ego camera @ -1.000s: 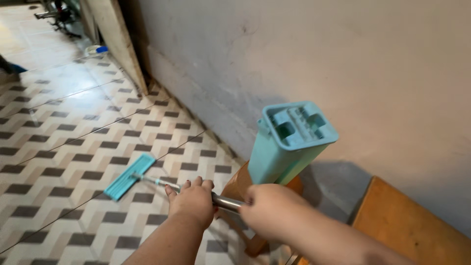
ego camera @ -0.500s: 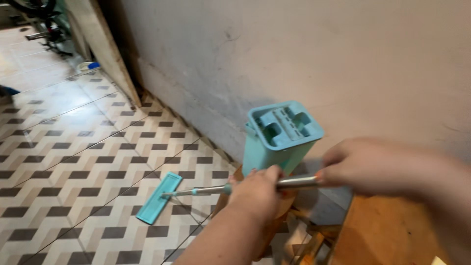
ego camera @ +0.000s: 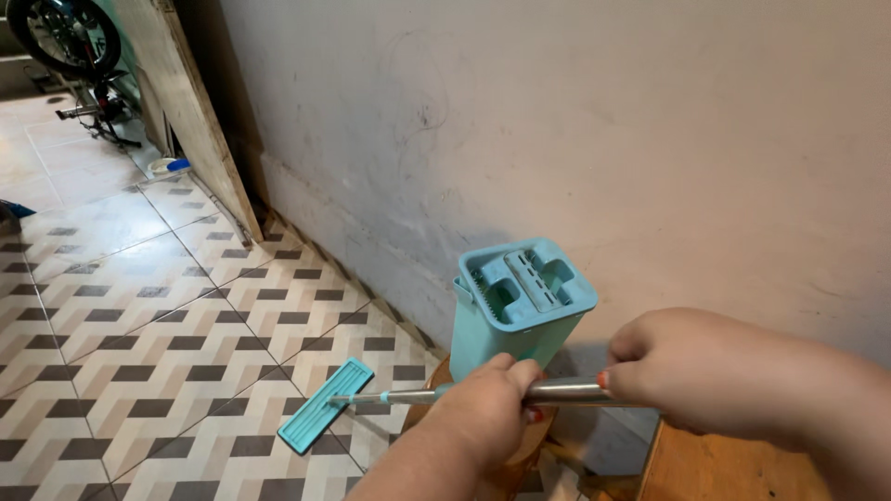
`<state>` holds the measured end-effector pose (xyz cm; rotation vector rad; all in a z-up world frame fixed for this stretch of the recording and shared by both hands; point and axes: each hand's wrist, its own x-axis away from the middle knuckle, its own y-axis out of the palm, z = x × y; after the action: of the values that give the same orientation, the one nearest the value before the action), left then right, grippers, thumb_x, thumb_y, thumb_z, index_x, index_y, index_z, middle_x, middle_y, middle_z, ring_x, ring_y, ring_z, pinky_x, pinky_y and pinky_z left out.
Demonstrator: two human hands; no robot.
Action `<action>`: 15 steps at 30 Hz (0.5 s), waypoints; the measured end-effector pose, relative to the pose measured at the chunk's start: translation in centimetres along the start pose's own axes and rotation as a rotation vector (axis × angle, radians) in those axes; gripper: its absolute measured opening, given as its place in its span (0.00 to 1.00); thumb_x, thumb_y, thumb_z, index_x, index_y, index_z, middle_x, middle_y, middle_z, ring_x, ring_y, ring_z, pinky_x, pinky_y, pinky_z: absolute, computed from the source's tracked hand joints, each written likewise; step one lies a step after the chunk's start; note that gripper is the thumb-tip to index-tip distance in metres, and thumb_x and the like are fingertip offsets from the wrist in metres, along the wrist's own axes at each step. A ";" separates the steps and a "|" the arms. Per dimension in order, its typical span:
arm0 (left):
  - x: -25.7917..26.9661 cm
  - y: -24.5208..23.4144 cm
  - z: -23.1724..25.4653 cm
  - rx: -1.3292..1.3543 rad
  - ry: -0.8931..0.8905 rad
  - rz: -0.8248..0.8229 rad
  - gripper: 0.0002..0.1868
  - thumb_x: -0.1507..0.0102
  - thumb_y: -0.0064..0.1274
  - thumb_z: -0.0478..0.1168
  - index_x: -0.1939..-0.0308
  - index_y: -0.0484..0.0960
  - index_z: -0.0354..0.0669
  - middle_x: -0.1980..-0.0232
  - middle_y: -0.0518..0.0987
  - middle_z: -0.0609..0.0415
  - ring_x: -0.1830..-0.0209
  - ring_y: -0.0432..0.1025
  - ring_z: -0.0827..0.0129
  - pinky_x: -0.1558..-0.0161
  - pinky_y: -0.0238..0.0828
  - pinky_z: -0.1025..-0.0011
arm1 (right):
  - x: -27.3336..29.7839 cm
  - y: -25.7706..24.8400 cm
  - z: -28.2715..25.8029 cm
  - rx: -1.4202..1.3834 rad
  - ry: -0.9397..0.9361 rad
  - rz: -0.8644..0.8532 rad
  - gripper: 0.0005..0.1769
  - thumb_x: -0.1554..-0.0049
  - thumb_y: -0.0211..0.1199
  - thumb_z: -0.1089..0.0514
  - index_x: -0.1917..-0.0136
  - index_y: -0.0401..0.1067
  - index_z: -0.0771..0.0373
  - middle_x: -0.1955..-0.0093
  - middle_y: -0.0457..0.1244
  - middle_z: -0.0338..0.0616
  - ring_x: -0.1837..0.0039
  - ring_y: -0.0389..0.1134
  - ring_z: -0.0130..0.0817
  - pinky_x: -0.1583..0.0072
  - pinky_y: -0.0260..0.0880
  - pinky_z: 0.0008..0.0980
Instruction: The person attempts to assemble a mop by connecting two metal handle sections. They try to screw the pieces together and attach a blue mop head, then insert the mop into a matching blue bucket.
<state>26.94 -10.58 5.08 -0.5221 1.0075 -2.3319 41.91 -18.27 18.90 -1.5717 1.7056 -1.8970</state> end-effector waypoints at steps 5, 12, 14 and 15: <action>0.0 0.3 -2.7 -0.175 -0.178 0.023 0.15 0.35 0.51 0.39 0.45 0.74 0.62 0.39 0.70 0.55 0.31 0.61 0.58 0.35 0.58 0.49 | -1.2 2.9 -2.3 -0.101 -0.021 0.033 0.17 0.42 0.61 0.50 0.50 0.81 0.64 0.66 0.68 0.46 0.63 0.67 0.35 0.58 0.67 0.37; 2.4 -1.6 -4.3 -0.062 -0.516 0.092 0.22 0.33 0.52 0.48 0.36 0.68 0.60 0.31 0.66 0.57 0.27 0.61 0.60 0.29 0.59 0.53 | -4.4 6.1 -7.4 0.069 -0.195 0.108 0.19 0.47 0.60 0.48 0.52 0.81 0.63 0.56 0.73 0.54 0.53 0.74 0.47 0.48 0.72 0.44; 3.4 -1.7 -4.9 -0.059 -0.518 0.126 0.27 0.34 0.52 0.46 0.32 0.63 0.66 0.24 0.57 0.62 0.22 0.53 0.62 0.27 0.52 0.50 | -6.1 7.0 -8.3 0.088 -0.215 0.106 0.20 0.45 0.59 0.47 0.53 0.82 0.63 0.55 0.73 0.57 0.52 0.74 0.50 0.47 0.73 0.44; 3.9 -1.7 -5.3 -0.061 -0.520 0.140 0.30 0.34 0.51 0.46 0.30 0.61 0.69 0.21 0.53 0.64 0.20 0.49 0.64 0.27 0.48 0.49 | -7.2 7.6 -8.7 0.094 -0.225 0.103 0.20 0.45 0.58 0.47 0.54 0.82 0.63 0.55 0.73 0.58 0.52 0.74 0.51 0.46 0.73 0.44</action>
<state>20.52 -9.08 3.44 -0.9850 0.8313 -1.8991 34.80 -10.41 10.39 -1.5625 1.5489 -1.6568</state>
